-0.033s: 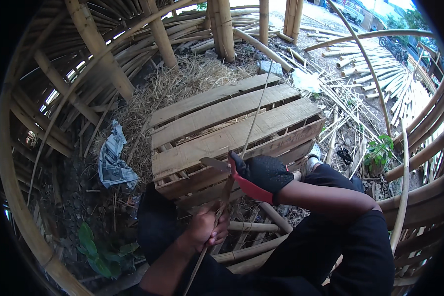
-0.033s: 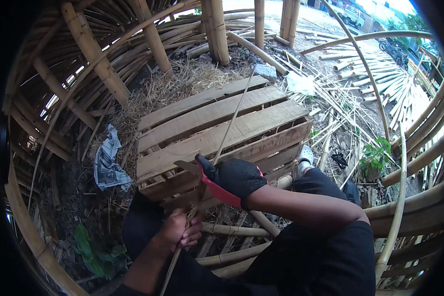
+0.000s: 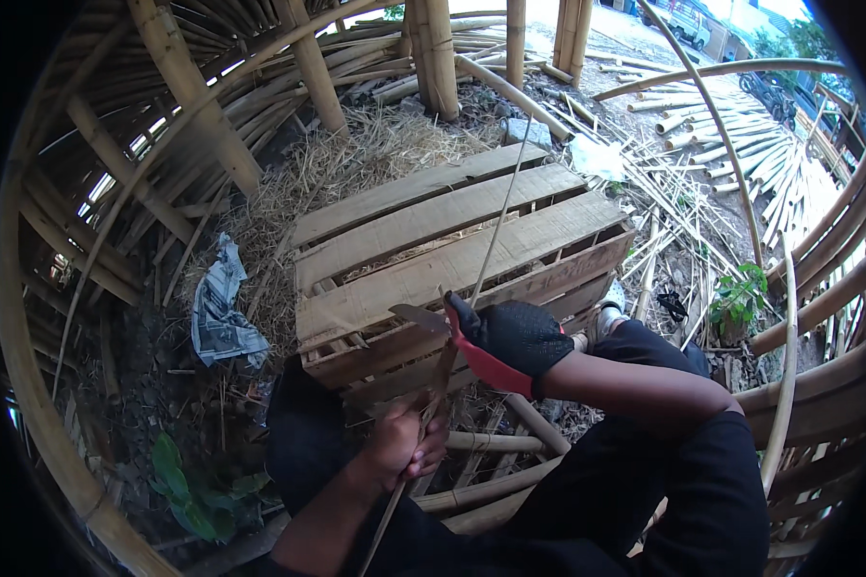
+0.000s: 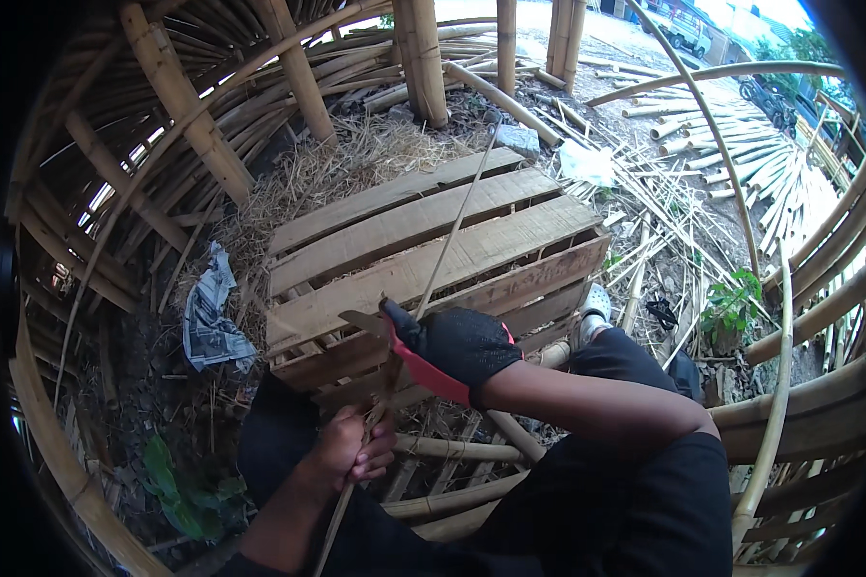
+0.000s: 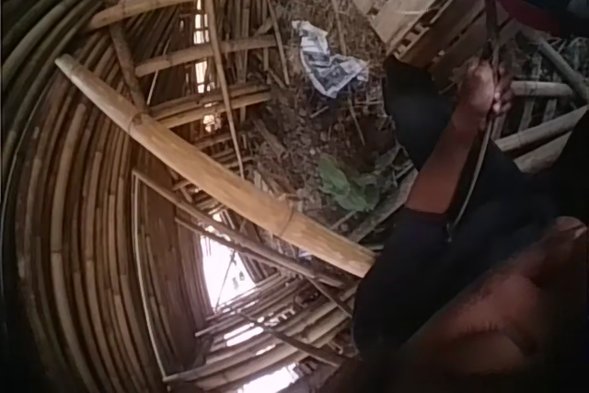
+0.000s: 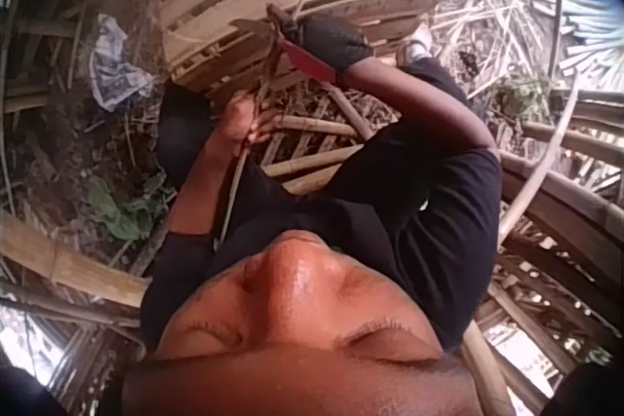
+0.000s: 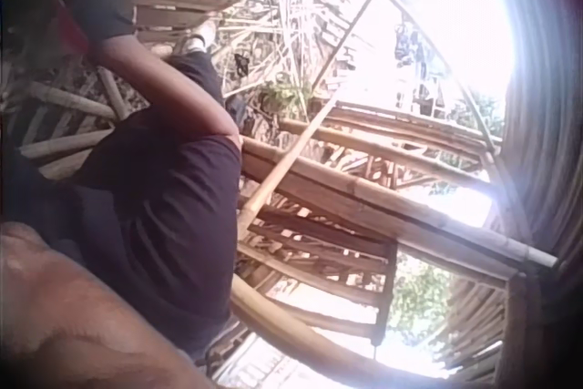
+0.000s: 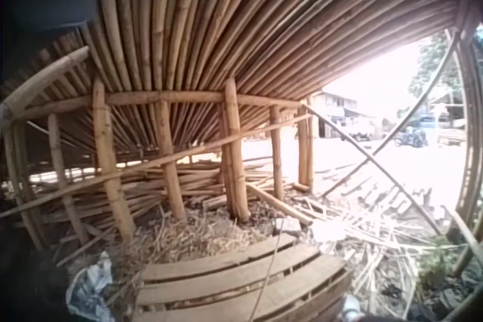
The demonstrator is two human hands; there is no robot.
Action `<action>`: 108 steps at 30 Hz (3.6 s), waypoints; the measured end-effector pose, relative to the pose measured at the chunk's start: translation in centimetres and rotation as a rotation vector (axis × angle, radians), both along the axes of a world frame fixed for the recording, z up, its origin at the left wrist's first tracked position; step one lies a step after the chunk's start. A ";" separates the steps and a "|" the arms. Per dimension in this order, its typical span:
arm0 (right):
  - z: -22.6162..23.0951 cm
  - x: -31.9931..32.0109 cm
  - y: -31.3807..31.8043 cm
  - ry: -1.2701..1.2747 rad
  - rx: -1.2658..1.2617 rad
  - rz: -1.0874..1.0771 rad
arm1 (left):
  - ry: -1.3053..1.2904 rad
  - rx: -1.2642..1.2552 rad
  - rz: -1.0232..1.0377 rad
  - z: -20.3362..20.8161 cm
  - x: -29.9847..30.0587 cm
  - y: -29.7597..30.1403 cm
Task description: Using a small knife to shave or trim a thin bamboo pole while supported by a wooden crate inside a bamboo structure.
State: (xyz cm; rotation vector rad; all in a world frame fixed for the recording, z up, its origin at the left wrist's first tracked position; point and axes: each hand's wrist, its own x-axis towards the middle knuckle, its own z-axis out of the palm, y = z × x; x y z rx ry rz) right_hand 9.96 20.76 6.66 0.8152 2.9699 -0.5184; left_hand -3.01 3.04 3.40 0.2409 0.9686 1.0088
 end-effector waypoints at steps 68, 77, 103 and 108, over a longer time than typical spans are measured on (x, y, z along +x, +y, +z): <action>3.3 5.7 4.7 -0.367 0.191 -0.276 | 0.069 0.073 0.232 0.3 -1.2 1.0; 2.9 7.4 4.9 0.008 0.201 -0.335 | 0.081 0.086 0.174 -0.2 0.3 2.0; -3.6 2.9 4.3 0.217 0.337 -0.030 | 0.221 -0.122 0.071 -0.8 3.8 0.2; -3.9 3.3 7.4 0.168 0.616 -0.095 | 0.226 -0.094 0.093 -0.5 3.7 0.5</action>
